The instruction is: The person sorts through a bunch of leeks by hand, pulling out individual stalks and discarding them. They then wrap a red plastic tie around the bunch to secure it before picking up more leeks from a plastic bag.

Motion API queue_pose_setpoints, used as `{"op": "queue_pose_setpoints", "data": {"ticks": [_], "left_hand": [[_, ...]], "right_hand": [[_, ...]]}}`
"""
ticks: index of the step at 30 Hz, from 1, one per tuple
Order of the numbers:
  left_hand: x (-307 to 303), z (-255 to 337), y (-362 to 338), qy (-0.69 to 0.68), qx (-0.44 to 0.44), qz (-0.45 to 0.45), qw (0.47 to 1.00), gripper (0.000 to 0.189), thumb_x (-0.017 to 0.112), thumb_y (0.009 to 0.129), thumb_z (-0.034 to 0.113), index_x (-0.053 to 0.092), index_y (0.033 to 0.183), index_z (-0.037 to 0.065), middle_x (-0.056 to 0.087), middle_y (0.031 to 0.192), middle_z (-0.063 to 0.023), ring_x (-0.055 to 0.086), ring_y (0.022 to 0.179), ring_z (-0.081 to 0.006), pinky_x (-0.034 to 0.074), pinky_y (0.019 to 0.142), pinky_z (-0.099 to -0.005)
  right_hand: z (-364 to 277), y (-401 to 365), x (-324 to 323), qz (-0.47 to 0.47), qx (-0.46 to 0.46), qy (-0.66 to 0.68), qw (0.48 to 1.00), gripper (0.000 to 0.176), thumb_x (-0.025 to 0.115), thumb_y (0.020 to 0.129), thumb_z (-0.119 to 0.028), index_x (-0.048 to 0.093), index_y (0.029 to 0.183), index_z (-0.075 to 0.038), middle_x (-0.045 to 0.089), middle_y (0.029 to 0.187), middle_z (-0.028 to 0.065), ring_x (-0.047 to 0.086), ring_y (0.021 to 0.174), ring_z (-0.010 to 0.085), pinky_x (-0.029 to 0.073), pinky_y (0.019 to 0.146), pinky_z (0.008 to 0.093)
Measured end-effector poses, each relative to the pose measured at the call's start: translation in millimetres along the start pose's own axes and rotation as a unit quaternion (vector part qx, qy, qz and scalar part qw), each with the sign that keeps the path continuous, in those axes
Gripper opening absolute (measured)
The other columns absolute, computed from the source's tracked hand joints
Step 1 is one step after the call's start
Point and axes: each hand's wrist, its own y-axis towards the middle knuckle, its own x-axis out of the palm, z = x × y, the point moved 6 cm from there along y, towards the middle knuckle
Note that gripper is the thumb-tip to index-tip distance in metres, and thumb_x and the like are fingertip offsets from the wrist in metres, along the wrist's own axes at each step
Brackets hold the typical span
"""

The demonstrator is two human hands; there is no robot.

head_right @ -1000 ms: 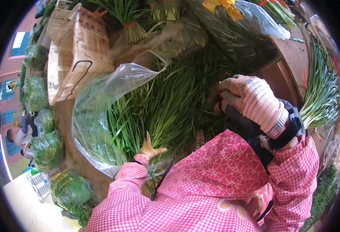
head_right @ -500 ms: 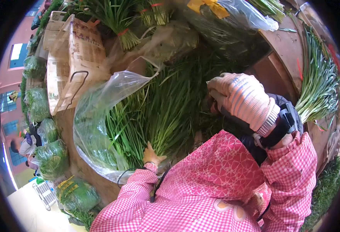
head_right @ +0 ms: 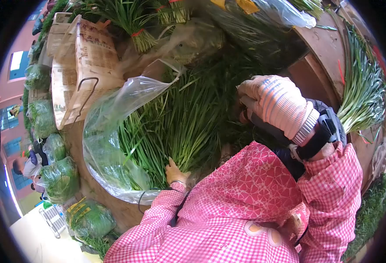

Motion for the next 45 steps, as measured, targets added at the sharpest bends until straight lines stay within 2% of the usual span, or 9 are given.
{"op": "queue_pose_setpoints", "data": {"ticks": [13,20,21,24,26,28,31,34,45], "left_hand": [[7,-6,26,0.036,0.043,-0.081,0.995,0.105,0.075,0.068,0.026,0.002,0.142,0.009,0.058,0.103,-0.0223,0.061,0.089,-0.0328,0.049,0.078,-0.0378],[-60,-11,48,-0.001,0.084,-0.189,0.978,0.087,0.072,0.062,0.022,0.029,0.135,0.001,0.062,0.095,-0.0147,0.062,0.081,-0.0216,0.052,0.073,-0.0282],[-44,-27,79,-0.024,0.194,-0.178,0.964,0.082,0.075,0.059,0.022,0.036,0.128,-0.001,0.062,0.094,-0.0141,0.062,0.082,-0.0219,0.051,0.076,-0.0285],[-12,-49,101,-0.164,0.174,-0.237,0.941,0.089,0.079,0.056,0.025,0.036,0.128,-0.002,0.060,0.105,-0.0169,0.060,0.091,-0.0245,0.047,0.085,-0.0290],[8,-47,79,-0.148,0.152,-0.165,0.963,0.107,0.078,0.057,0.027,0.016,0.140,0.002,0.052,0.118,-0.0212,0.055,0.103,-0.0290,0.045,0.089,-0.0324],[-13,-22,19,-0.112,0.125,-0.022,0.986,0.107,0.082,0.056,0.017,0.016,0.139,0.004,0.051,0.119,-0.0199,0.054,0.105,-0.0308,0.043,0.091,-0.0377],[-24,-8,-12,0.066,0.066,0.038,0.995,0.111,0.081,0.058,0.026,0.009,0.141,0.006,0.050,0.117,-0.0224,0.054,0.102,-0.0344,0.044,0.088,-0.0385],[-13,-29,-7,0.001,-0.004,0.005,1.000,0.116,0.081,0.057,0.029,0.006,0.142,0.006,0.050,0.116,-0.0219,0.055,0.100,-0.0327,0.045,0.086,-0.0384],[9,-29,-2,-0.063,0.029,0.023,0.997,0.109,0.075,0.064,0.028,0.003,0.143,0.009,0.060,0.099,-0.0177,0.061,0.083,-0.0318,0.049,0.073,-0.0380]], "right_hand": [[8,-6,-7,0.028,-0.001,0.029,0.999,0.028,0.066,0.074,-0.013,0.060,0.097,0.002,0.062,0.085,0.0154,0.062,0.076,0.0302,0.051,0.068,0.0324],[5,-7,-4,0.004,-0.006,0.006,1.000,0.024,0.064,0.075,-0.013,0.062,0.095,0.001,0.063,0.084,0.0151,0.062,0.078,0.0295,0.050,0.069,0.0323],[8,-6,-2,0.000,0.038,0.050,0.998,0.023,0.064,0.075,-0.013,0.063,0.094,0.000,0.063,0.084,0.0153,0.062,0.078,0.0297,0.050,0.069,0.0326],[11,-3,7,-0.027,0.112,0.140,0.983,0.021,0.063,0.075,-0.013,0.064,0.093,-0.002,0.063,0.083,0.0155,0.062,0.077,0.0301,0.050,0.068,0.0336],[9,-2,16,-0.081,0.082,0.148,0.982,0.020,0.062,0.076,-0.013,0.064,0.092,-0.002,0.062,0.081,0.0155,0.062,0.076,0.0300,0.049,0.066,0.0342],[9,-5,16,-0.070,0.090,0.149,0.982,0.019,0.064,0.076,-0.011,0.064,0.091,-0.001,0.062,0.080,0.0156,0.062,0.074,0.0297,0.049,0.066,0.0352],[16,-10,16,0.009,0.043,0.110,0.993,0.020,0.066,0.074,-0.011,0.063,0.091,0.000,0.062,0.079,0.0158,0.062,0.074,0.0293,0.049,0.066,0.0349],[7,-11,9,0.014,0.067,0.109,0.992,0.021,0.067,0.073,-0.012,0.063,0.091,0.000,0.062,0.079,0.0155,0.061,0.074,0.0295,0.049,0.066,0.0348],[9,-5,6,-0.027,0.071,0.128,0.989,0.018,0.063,0.074,-0.009,0.063,0.090,0.000,0.061,0.076,0.0150,0.061,0.072,0.0303,0.049,0.064,0.0355]]}}
